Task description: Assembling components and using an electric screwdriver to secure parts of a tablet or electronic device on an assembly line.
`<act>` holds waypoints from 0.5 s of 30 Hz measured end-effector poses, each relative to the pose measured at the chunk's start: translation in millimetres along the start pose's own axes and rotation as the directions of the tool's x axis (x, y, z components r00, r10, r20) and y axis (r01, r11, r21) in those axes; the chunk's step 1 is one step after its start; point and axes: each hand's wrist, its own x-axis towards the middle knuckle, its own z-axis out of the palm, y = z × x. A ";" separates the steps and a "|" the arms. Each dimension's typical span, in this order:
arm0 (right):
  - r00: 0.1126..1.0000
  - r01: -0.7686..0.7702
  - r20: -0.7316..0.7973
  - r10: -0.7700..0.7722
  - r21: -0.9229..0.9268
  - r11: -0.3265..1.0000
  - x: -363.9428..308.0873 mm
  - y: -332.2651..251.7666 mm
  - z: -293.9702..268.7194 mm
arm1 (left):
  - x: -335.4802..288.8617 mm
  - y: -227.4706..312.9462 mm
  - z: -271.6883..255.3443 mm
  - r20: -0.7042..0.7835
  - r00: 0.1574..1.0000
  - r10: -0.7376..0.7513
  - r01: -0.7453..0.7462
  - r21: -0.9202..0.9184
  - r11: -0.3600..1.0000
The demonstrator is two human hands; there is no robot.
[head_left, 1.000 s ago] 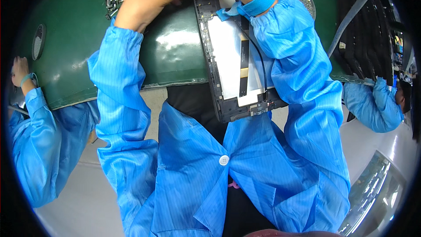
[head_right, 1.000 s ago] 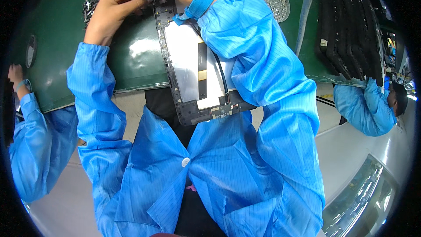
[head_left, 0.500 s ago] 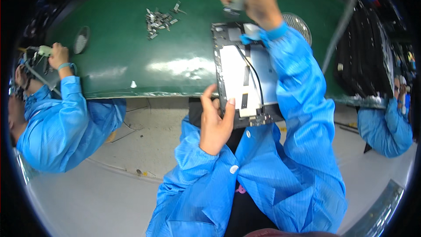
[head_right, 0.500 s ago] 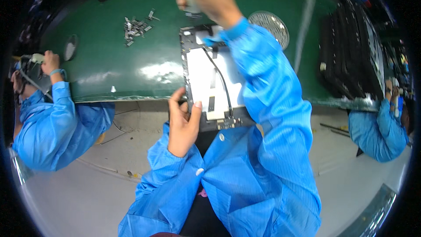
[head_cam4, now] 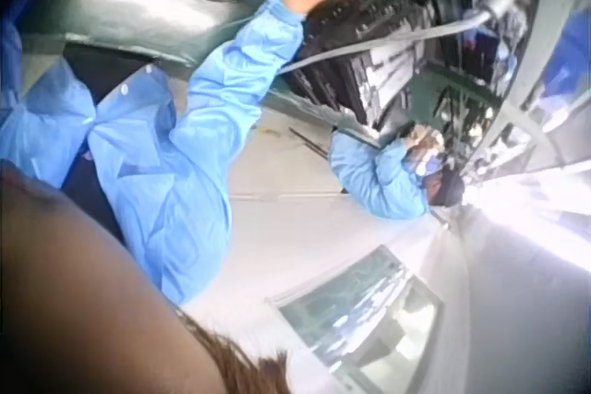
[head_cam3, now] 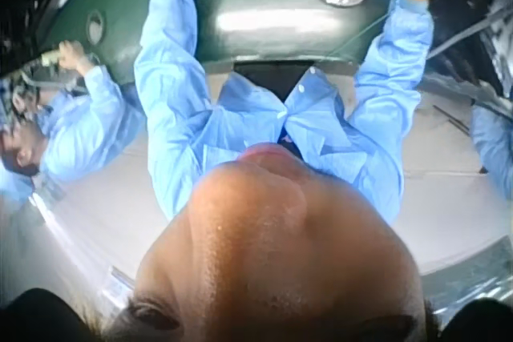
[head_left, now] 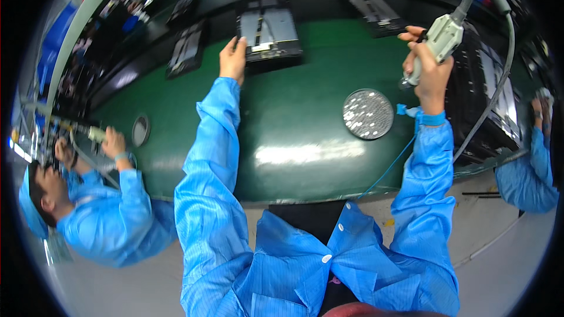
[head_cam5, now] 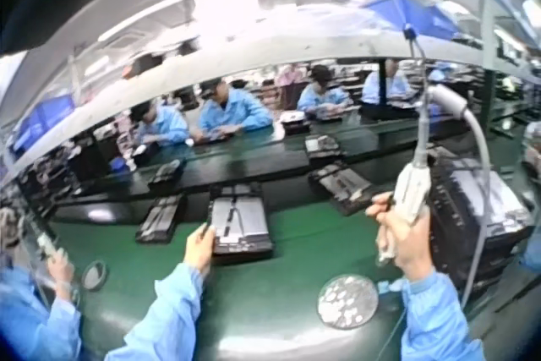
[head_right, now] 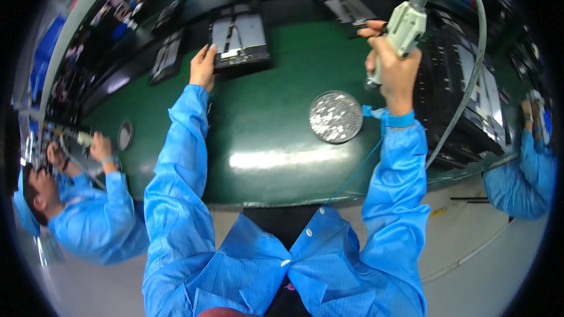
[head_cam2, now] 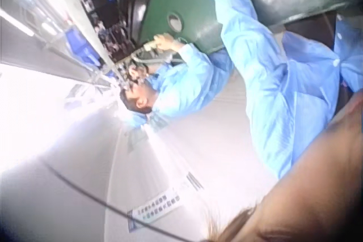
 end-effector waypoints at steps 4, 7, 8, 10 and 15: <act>0.992 0.032 -0.121 -0.021 0.089 0.996 -2.5 -0.2 -16.7 | 72.8 -48.0 22.8 0.095 0.980 -0.177 0.172 0.055 0.984; 0.994 0.009 -0.109 0.007 0.149 0.989 -0.5 -2.4 -17.1 | 120.8 -76.0 6.8 0.067 0.994 -0.087 0.066 0.270 0.961; 0.995 -0.011 -0.101 0.025 0.143 0.990 -1.1 -1.4 -14.9 | 140.8 -72.5 -3.5 0.100 0.992 -0.079 0.026 0.448 0.894; 0.996 -0.032 -0.079 0.042 0.125 0.992 -2.1 -2.6 -8.2 | 164.0 -65.7 -24.6 0.060 0.998 -0.001 -0.045 0.764 0.644; 0.989 -0.049 -0.140 0.049 0.006 0.999 -1.7 11.5 -26.4 | 86.8 -33.8 126.1 0.107 0.905 0.412 -0.171 0.978 0.122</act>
